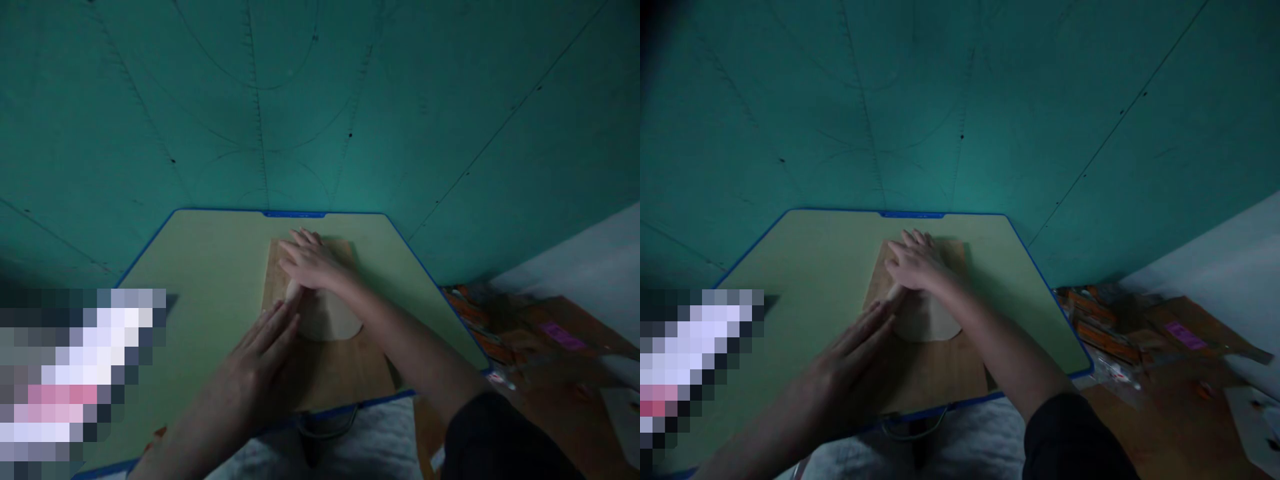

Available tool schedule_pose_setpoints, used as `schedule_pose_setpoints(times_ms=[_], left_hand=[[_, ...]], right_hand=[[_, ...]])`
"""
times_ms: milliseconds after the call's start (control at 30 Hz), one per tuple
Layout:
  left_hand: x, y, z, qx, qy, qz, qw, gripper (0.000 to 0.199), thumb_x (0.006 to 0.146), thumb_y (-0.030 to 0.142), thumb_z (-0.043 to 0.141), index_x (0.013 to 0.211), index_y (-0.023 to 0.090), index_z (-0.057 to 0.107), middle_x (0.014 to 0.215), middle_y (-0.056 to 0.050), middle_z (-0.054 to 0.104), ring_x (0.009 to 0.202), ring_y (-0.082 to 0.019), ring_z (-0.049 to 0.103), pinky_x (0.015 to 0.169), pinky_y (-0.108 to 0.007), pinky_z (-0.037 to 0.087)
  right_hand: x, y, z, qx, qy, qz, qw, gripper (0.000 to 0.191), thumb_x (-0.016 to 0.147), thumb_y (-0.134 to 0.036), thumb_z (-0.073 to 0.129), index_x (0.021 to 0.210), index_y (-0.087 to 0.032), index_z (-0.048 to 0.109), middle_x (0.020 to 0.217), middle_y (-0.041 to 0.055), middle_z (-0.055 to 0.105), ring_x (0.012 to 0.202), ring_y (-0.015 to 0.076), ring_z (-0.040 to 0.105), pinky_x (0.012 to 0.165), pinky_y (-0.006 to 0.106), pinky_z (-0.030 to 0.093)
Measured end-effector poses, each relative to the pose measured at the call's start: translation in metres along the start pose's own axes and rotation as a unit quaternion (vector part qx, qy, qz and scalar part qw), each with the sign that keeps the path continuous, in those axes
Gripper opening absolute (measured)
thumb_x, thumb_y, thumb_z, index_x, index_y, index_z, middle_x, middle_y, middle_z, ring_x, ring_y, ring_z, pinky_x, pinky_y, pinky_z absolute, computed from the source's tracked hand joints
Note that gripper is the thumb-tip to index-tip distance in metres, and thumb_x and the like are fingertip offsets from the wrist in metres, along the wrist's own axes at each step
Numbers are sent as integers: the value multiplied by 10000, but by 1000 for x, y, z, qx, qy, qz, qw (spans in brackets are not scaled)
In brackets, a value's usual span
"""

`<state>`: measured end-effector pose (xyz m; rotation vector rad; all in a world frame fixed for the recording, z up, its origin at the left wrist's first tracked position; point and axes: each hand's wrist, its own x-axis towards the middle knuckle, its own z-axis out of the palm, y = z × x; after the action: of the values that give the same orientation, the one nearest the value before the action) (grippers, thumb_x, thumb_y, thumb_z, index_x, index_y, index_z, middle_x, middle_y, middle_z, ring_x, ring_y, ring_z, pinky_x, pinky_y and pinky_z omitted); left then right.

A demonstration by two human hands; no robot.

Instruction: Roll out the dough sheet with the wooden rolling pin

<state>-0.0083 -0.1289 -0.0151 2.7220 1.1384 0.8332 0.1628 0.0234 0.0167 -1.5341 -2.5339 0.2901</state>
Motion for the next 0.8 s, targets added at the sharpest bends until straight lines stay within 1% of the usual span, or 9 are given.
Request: schedule_pose_setpoints(times_ms=[100,200,267,333,433,533,600,700,800], left_hand=[[14,22,-1,-34,-30,51,998,369,987,141,456,1317,153,620,1499,-116,539,1528,-321,231,1161,-552,431],[27,42,-3,-66,-73,63,993,319,996,200,495,1276,200,648,1364,-60,656,1508,-290,305,1230,-575,314],[29,49,0,-72,-68,70,993,310,999,253,517,1276,199,646,1346,-49,668,1484,-267,359,1260,-538,267],[27,51,6,-65,-50,72,994,334,990,265,536,1294,165,633,1418,-67,617,1492,-281,339,1265,-499,271],[20,48,12,-59,-36,45,997,343,981,240,547,1304,159,625,1454,-77,583,1511,-308,289,1248,-504,311],[11,42,8,-56,-39,11,998,389,982,198,531,1367,184,578,1441,-77,591,1514,-296,287,1218,-503,366],[6,37,3,-51,-40,0,998,454,973,168,522,1426,194,521,1490,-86,546,1513,-307,289,1196,-509,398],[-3,31,-1,-47,-40,-3,998,483,951,132,516,1431,182,505,1554,-120,467,1509,-343,283,1168,-540,424],[-11,27,0,-43,-29,-14,999,421,952,127,501,1366,175,551,1574,-138,436,1518,-350,255,1167,-572,412]], right_hand=[[-18,21,2,25,-5,-12,1000,559,973,-322,464,1514,-181,458,1660,118,273,1525,304,230,1233,481,202],[-32,41,2,59,-16,-7,998,562,974,-303,440,1531,-228,431,1676,93,234,1538,295,196,1226,509,218],[-34,46,1,72,-34,5,997,559,985,-325,429,1539,-251,417,1684,83,206,1541,298,190,1224,525,223],[-29,45,1,67,-48,18,996,558,993,-358,426,1540,-250,419,1687,88,192,1540,314,190,1226,534,217],[-13,30,2,44,-50,7,998,540,1007,-369,395,1531,-247,435,1675,72,241,1542,315,183,1228,538,221],[3,8,4,0,-52,-69,996,490,1018,-281,342,1482,-258,499,1622,27,374,1547,261,178,1248,517,173],[11,-8,5,-21,-61,-87,994,492,1019,-253,321,1473,-224,508,1603,41,409,1545,246,183,1256,505,138],[20,-30,6,-20,-69,-26,997,520,1021,-275,306,1511,-184,455,1615,73,384,1537,264,207,1246,523,151],[27,-47,9,-19,-57,14,998,513,1017,-270,311,1501,-217,471,1599,57,411,1515,264,265,1241,531,148]])
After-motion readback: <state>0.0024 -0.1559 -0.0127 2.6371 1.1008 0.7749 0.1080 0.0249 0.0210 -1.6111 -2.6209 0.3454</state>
